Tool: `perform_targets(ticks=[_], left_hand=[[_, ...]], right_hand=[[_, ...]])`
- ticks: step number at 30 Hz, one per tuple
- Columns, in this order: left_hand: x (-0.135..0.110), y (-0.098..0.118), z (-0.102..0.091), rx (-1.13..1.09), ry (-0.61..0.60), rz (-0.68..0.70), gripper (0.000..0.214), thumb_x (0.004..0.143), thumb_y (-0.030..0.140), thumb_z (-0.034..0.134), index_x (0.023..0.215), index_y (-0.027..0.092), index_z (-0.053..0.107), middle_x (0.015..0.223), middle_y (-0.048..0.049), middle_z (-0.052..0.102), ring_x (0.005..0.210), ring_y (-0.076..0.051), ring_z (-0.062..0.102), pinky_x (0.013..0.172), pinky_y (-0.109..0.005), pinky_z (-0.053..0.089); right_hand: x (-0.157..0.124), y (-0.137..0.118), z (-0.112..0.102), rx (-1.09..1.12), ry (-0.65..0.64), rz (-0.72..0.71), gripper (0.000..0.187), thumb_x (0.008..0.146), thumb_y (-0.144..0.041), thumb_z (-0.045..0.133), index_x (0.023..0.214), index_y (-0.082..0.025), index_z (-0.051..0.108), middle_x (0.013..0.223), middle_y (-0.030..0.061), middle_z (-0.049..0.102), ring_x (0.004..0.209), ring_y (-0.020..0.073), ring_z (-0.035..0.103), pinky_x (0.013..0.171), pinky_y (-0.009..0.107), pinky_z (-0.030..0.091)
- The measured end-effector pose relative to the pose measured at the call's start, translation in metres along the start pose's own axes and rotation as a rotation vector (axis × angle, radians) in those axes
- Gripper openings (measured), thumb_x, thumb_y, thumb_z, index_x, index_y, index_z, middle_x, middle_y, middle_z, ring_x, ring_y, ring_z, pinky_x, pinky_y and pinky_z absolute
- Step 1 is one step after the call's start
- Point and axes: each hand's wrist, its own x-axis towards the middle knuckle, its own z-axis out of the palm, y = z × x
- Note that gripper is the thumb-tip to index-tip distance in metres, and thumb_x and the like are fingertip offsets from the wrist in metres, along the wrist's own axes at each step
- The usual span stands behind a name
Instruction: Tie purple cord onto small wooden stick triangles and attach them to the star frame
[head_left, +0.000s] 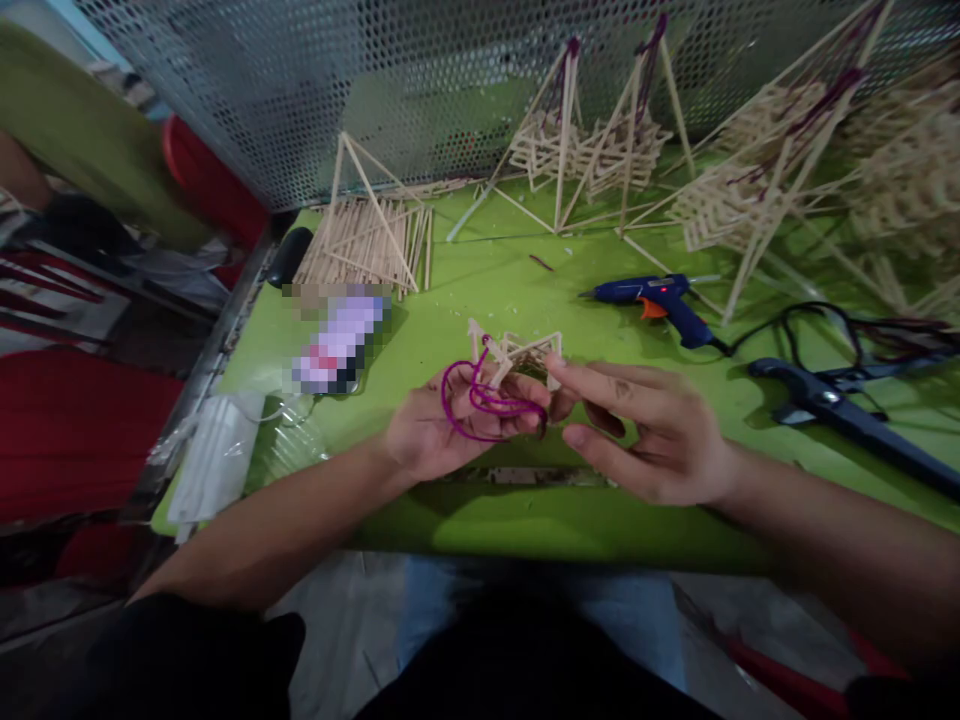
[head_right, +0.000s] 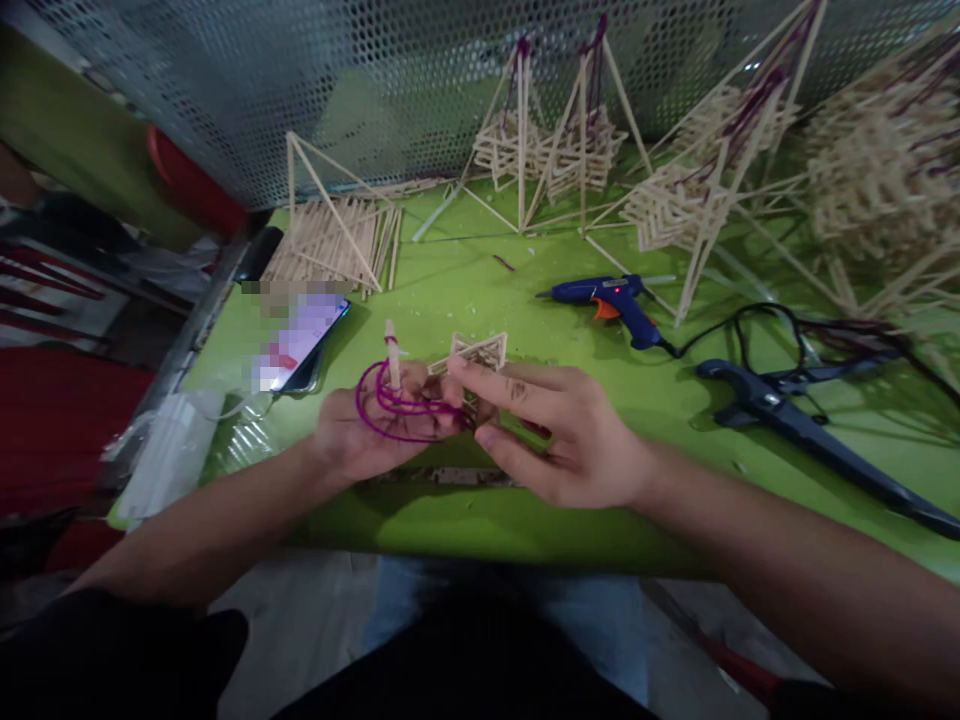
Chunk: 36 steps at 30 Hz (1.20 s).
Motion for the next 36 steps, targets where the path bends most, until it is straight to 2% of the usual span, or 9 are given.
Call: perform_targets(ticks=[5, 10, 14, 17, 21, 24, 28, 32, 36], left_hand=[[0.001, -0.006, -0.002, -0.066, 0.019, 0.041, 0.037, 0.076, 0.040, 0.111, 0.086, 0.019, 0.082, 0.100, -0.0075, 0.088, 0.086, -0.023, 0.085, 0.089, -0.035, 0.067], [-0.001, -0.006, -0.005, -0.062, -0.018, 0.056, 0.036, 0.079, 0.045, 0.110, 0.089, 0.022, 0.084, 0.096, -0.0055, 0.087, 0.086, -0.021, 0.085, 0.091, -0.033, 0.068], [0.002, -0.004, -0.003, -0.018, 0.010, 0.061, 0.041, 0.075, 0.048, 0.113, 0.081, 0.021, 0.082, 0.092, -0.0052, 0.084, 0.083, -0.020, 0.083, 0.088, -0.033, 0.070], [0.003, -0.007, 0.001, 0.133, 0.076, 0.132, 0.037, 0.083, 0.046, 0.109, 0.080, 0.019, 0.083, 0.086, -0.0060, 0.082, 0.075, -0.017, 0.078, 0.072, -0.027, 0.066], [-0.002, -0.013, 0.008, 0.453, 0.096, 0.259, 0.030, 0.097, 0.045, 0.101, 0.092, 0.019, 0.086, 0.074, -0.0049, 0.081, 0.058, -0.013, 0.071, 0.053, -0.020, 0.055], [-0.007, -0.014, 0.012, 0.615, 0.035, 0.314, 0.029, 0.094, 0.042, 0.104, 0.096, 0.018, 0.088, 0.074, -0.0036, 0.081, 0.060, -0.014, 0.074, 0.058, -0.020, 0.062], [-0.008, -0.012, 0.015, 0.706, 0.046, 0.321, 0.031, 0.093, 0.043, 0.104, 0.089, 0.018, 0.086, 0.073, -0.0033, 0.081, 0.059, -0.014, 0.074, 0.056, -0.021, 0.062], [-0.008, -0.008, 0.015, 0.935, 0.064, 0.304, 0.039, 0.100, 0.052, 0.095, 0.083, 0.018, 0.085, 0.076, -0.0052, 0.083, 0.063, -0.016, 0.075, 0.059, -0.025, 0.062], [-0.006, 0.023, 0.002, 1.276, 0.099, 0.291, 0.031, 0.097, 0.047, 0.094, 0.112, 0.020, 0.091, 0.091, -0.0067, 0.087, 0.071, -0.018, 0.074, 0.065, -0.031, 0.061]], right_hand=[[-0.003, 0.006, 0.006, 0.125, -0.009, 0.006, 0.075, 0.108, -0.011, 0.073, 0.180, -0.024, 0.057, 0.110, 0.0067, 0.083, 0.079, 0.0134, 0.072, 0.073, 0.026, 0.064], [-0.005, 0.012, 0.004, -0.108, -0.043, -0.061, 0.069, 0.110, -0.013, 0.071, 0.177, -0.024, 0.059, 0.097, 0.0048, 0.080, 0.074, 0.0170, 0.071, 0.066, 0.030, 0.059], [-0.004, 0.012, 0.003, -0.278, 0.001, -0.143, 0.035, 0.108, -0.017, 0.074, 0.142, -0.025, 0.080, 0.094, 0.0040, 0.083, 0.072, 0.0185, 0.074, 0.063, 0.033, 0.059], [-0.004, 0.002, 0.008, -0.151, 0.078, -0.011, 0.012, 0.107, -0.019, 0.081, 0.116, -0.025, 0.084, 0.099, 0.0052, 0.089, 0.077, 0.0193, 0.080, 0.066, 0.033, 0.063], [-0.006, -0.017, 0.018, 0.105, 0.241, 0.306, 0.026, 0.105, -0.026, 0.090, 0.131, -0.031, 0.090, 0.102, 0.0045, 0.090, 0.073, 0.0182, 0.078, 0.063, 0.033, 0.063], [-0.007, -0.024, 0.023, 0.186, 0.324, 0.313, 0.032, 0.105, -0.021, 0.090, 0.132, -0.038, 0.093, 0.101, 0.0024, 0.090, 0.076, 0.0176, 0.080, 0.065, 0.031, 0.063], [-0.005, -0.025, 0.022, 0.218, 0.317, 0.254, 0.043, 0.103, -0.012, 0.088, 0.135, -0.040, 0.093, 0.098, 0.0020, 0.091, 0.070, 0.0160, 0.077, 0.058, 0.029, 0.058], [-0.004, -0.024, 0.025, 0.268, 0.352, 0.295, 0.031, 0.101, -0.014, 0.090, 0.122, -0.036, 0.096, 0.094, 0.0033, 0.090, 0.071, 0.0174, 0.078, 0.058, 0.030, 0.058], [-0.007, -0.022, 0.026, 0.380, 0.520, 0.411, 0.020, 0.099, -0.016, 0.093, 0.110, -0.032, 0.095, 0.093, 0.0032, 0.089, 0.067, 0.0144, 0.073, 0.053, 0.027, 0.052]])
